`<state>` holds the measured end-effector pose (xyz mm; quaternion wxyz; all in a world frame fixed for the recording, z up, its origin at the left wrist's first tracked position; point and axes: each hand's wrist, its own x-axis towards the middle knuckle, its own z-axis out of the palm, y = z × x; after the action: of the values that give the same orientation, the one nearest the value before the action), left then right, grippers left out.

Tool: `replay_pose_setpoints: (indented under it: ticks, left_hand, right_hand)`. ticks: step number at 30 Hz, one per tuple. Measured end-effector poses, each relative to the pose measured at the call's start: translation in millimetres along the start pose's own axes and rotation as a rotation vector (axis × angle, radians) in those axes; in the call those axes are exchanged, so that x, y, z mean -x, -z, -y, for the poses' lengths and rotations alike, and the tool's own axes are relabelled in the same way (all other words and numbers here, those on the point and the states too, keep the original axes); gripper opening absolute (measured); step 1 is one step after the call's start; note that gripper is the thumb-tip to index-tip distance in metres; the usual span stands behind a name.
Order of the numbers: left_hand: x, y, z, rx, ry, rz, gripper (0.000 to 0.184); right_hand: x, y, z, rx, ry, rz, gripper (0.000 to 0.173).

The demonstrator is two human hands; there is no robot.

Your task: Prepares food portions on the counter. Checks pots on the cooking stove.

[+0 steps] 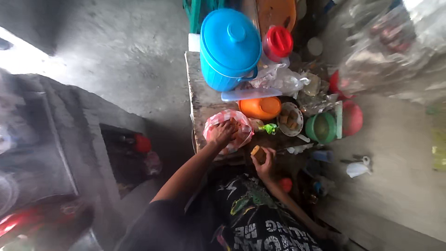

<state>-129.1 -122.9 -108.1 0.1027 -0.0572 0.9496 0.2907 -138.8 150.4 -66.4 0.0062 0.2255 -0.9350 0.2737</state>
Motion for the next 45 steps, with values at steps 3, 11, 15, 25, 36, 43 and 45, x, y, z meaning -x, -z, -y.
replay_pose_setpoints:
  ticks: [3, 11, 15, 25, 36, 43, 45]
  left_hand:
    - [-21, 9, -8, 0.031, 0.072, 0.124, 0.064]
    - [-60, 26, -6, -0.054, -0.015, 0.197, 0.035]
    - [-69, 23, 9, -0.159, -0.195, 0.119, 0.029]
    - [2, 51, -36, 0.38, 0.356, -0.14, 0.048]
    - [38, -70, -149, 0.171, 0.161, 0.005, 0.04]
    - [10, -110, -163, 0.099, 0.347, -0.062, 0.048]
    - [8, -127, -174, 0.08, 0.411, -0.12, 0.067]
  right_hand:
    - [-1, -7, -25, 0.082, -0.438, 0.176, 0.065]
    - [-20, -12, -51, -0.013, -0.471, 0.228, 0.063]
    - [-2, -3, -57, 0.062, -0.44, 0.226, 0.054]
    - [20, 7, -74, -0.024, -0.441, 0.214, 0.041]
    - [-106, 82, -198, 0.313, -0.543, 0.214, 0.071]
    - [-139, 89, -270, 0.424, -0.376, 0.271, 0.053]
    - [-134, 93, -282, 0.458, -0.288, 0.26, 0.043]
